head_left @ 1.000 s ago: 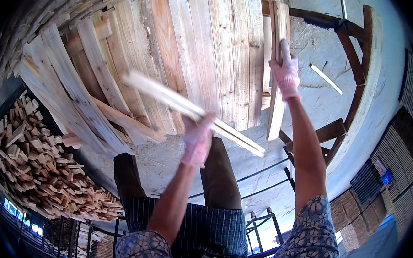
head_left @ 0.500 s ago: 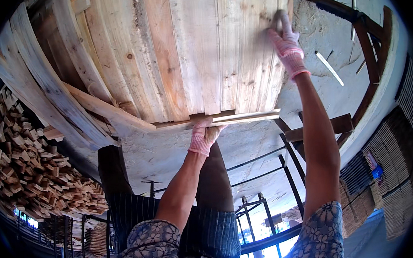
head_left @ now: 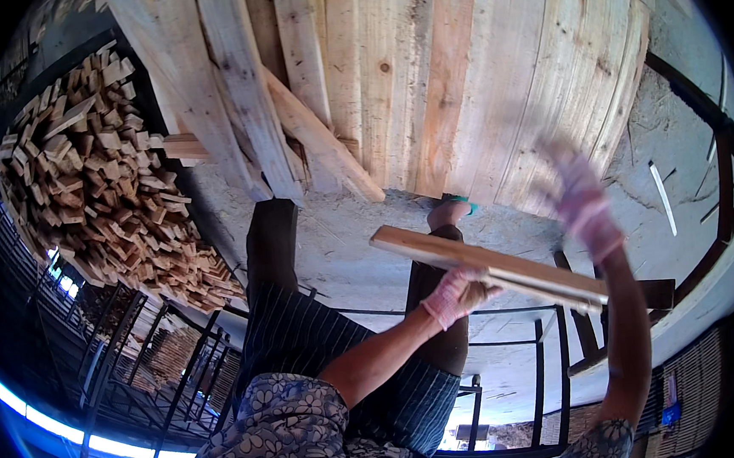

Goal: The person picks up wooden planks from a pile and arranges them into a neat stack on a metal rack. They handle the planks by hand, aligning them carefully to form a uniform pile.

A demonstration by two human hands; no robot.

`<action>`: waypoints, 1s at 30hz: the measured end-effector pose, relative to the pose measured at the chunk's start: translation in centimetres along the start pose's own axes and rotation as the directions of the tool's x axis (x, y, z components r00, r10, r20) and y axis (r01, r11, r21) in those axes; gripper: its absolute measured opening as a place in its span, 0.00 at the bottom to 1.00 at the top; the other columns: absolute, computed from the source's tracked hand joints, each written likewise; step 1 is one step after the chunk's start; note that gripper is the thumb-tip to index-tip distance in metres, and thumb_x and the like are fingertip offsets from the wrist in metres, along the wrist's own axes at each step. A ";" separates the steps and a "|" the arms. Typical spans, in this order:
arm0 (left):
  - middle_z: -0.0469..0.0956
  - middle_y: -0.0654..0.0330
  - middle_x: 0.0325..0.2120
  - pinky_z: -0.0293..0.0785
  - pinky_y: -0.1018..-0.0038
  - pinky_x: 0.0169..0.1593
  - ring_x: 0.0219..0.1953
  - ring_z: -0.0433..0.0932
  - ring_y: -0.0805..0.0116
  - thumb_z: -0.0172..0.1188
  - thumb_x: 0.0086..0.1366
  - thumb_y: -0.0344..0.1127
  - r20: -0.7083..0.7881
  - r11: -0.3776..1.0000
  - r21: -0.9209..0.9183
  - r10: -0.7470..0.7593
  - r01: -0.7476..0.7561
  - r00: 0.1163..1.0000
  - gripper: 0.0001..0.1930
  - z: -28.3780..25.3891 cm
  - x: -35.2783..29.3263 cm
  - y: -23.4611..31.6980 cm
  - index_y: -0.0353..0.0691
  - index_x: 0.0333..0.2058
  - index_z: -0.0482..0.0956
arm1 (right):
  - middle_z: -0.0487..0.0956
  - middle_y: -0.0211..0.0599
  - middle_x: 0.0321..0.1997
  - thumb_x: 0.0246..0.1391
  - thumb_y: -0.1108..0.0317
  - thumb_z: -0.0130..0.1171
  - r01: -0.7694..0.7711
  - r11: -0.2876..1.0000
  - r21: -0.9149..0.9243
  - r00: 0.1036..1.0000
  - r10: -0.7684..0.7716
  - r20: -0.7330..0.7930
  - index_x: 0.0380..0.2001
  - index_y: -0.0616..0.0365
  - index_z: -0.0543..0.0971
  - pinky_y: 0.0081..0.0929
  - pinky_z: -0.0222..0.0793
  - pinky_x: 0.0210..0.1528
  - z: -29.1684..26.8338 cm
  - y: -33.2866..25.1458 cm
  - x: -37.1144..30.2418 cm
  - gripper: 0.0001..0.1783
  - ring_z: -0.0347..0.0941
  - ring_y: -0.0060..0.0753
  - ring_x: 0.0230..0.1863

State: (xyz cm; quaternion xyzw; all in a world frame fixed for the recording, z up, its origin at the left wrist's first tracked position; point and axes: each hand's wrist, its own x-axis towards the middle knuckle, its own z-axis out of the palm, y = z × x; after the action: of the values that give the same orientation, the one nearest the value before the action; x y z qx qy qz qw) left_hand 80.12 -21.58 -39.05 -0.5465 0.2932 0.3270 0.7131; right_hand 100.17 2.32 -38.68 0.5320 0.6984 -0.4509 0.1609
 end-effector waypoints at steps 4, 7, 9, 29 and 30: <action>0.76 0.43 0.47 0.83 0.61 0.52 0.52 0.79 0.51 0.63 0.60 0.23 0.061 0.963 0.241 -0.141 0.123 0.988 0.22 3.9 -5.2 -3.5 0.25 0.52 0.69 | 0.73 0.56 0.53 0.49 0.50 0.71 -0.188 0.901 0.392 0.794 -0.096 0.600 0.71 0.44 0.59 0.46 0.70 0.57 3.3 -7.3 -12.8 0.49 0.74 0.58 0.54; 0.73 0.50 0.50 0.80 0.62 0.54 0.49 0.79 0.57 0.66 0.61 0.30 -0.118 0.749 0.652 -0.051 0.116 0.992 0.29 3.9 -7.1 -3.3 0.33 0.59 0.65 | 0.74 0.51 0.49 0.46 0.61 0.72 -0.163 0.873 0.460 0.927 -0.024 0.374 0.72 0.43 0.58 0.46 0.72 0.52 5.1 -7.0 -15.5 0.50 0.75 0.58 0.47; 0.71 0.49 0.50 0.72 0.62 0.59 0.54 0.72 0.58 0.68 0.59 0.33 0.334 -0.124 0.942 0.357 -0.311 0.872 0.33 7.5 -9.8 1.3 0.33 0.59 0.64 | 0.73 0.46 0.47 0.44 0.65 0.71 -0.053 0.954 0.295 0.990 0.012 0.141 0.71 0.42 0.59 0.46 0.72 0.47 5.7 -6.5 -14.7 0.51 0.74 0.54 0.43; 0.76 0.63 0.56 0.47 0.33 0.69 0.68 0.63 0.53 0.59 0.59 0.46 -0.146 -0.399 -0.903 -0.060 -0.157 0.988 0.16 27.8 -17.9 27.7 0.62 0.48 0.80 | 0.66 0.39 0.54 0.49 0.67 0.54 0.120 0.761 -0.638 0.735 -0.500 -0.458 0.65 0.23 0.66 0.47 0.62 0.63 13.0 -4.3 3.0 0.38 0.64 0.45 0.53; 0.76 0.63 0.56 0.48 0.33 0.68 0.67 0.64 0.53 0.60 0.59 0.45 -0.151 -0.427 -0.889 -0.064 -0.163 0.987 0.16 27.9 -18.0 27.5 0.62 0.48 0.80 | 0.66 0.39 0.55 0.49 0.67 0.53 0.119 0.751 -0.649 0.737 -0.505 -0.449 0.65 0.22 0.65 0.47 0.62 0.63 12.9 -4.3 2.8 0.39 0.63 0.45 0.54</action>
State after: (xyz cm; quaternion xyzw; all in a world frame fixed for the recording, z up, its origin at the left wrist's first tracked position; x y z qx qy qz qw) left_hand 49.08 8.04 -34.82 -0.8998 -0.0465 0.4176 -0.1173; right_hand 92.01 -6.48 -45.70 0.4385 0.8976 -0.0443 0.0030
